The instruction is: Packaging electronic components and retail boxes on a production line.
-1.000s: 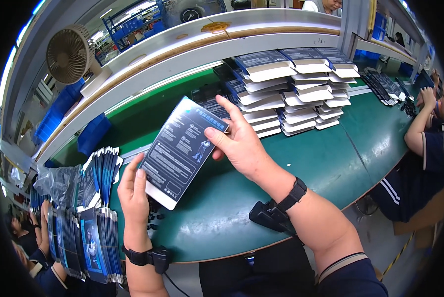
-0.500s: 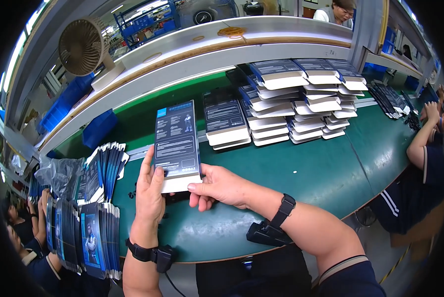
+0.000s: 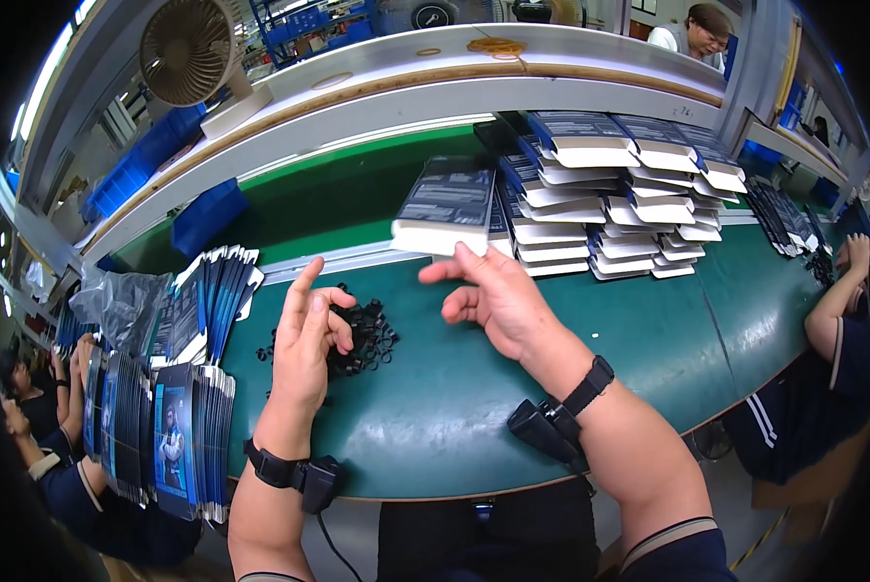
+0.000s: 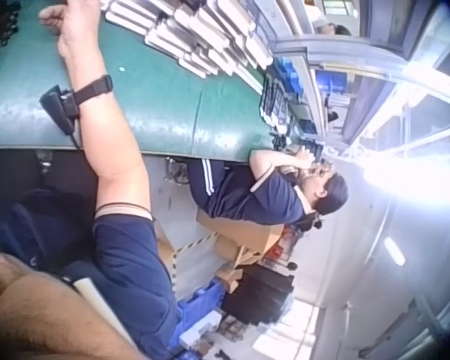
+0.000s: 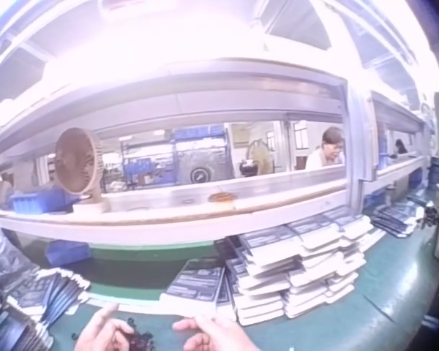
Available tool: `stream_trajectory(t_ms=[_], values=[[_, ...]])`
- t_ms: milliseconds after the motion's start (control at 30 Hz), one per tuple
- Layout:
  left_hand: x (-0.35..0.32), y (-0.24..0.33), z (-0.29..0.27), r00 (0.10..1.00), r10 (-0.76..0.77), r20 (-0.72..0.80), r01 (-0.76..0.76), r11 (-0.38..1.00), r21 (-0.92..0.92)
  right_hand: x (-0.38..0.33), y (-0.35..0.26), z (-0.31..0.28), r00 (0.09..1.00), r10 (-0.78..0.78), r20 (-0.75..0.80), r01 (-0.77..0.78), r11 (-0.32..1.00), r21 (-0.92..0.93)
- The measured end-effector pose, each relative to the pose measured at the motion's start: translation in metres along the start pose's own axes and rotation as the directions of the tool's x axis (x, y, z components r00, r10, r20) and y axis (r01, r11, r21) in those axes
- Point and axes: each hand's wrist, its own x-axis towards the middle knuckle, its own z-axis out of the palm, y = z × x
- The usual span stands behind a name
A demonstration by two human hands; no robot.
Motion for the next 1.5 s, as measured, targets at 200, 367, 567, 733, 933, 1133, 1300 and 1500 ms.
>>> stream_trajectory(t_ms=[200, 367, 567, 733, 933, 1133, 1300, 1500], values=[[0.0, 0.002, 0.001, 0.999, 0.033, 0.007, -0.033, 0.998, 0.062, 0.0, -0.005, -0.008, 0.993, -0.045, -0.113, 0.045, 0.999, -0.007], [-0.003, 0.001, 0.001, 0.999, 0.054, 0.007, -0.054, 0.994, 0.096, 0.006, 0.003, -0.011, 0.998, 0.05, -0.045, -0.048, 0.998, 0.046], [0.001, 0.004, -0.002, 0.996, 0.09, -0.023, -0.086, 0.988, 0.13, 0.008, -0.001, -0.018, 0.984, -0.025, -0.174, 0.054, 0.985, 0.162], [0.004, -0.006, -0.01, 0.987, 0.159, -0.025, -0.148, 0.96, 0.239, 0.005, -0.002, -0.008, 0.978, -0.028, -0.209, 0.038, 0.998, 0.045], [0.002, -0.004, -0.006, 0.972, 0.208, 0.107, -0.233, 0.812, 0.536, 0.003, 0.0, 0.001, 0.969, 0.245, 0.03, -0.223, 0.921, -0.32], [-0.004, -0.004, 0.004, 0.911, 0.217, 0.35, -0.412, 0.488, 0.77, -0.011, 0.032, 0.02, 0.936, -0.115, 0.332, 0.35, 0.372, -0.86], [-0.007, -0.009, 0.009, 0.879, 0.22, 0.424, -0.477, 0.374, 0.795, -0.012, 0.031, 0.024, 0.937, -0.14, 0.32, 0.349, 0.352, -0.868], [-0.006, -0.012, 0.008, 0.904, 0.221, 0.366, -0.427, 0.43, 0.795, -0.011, 0.03, 0.022, 0.959, -0.099, 0.265, 0.282, 0.414, -0.866]])
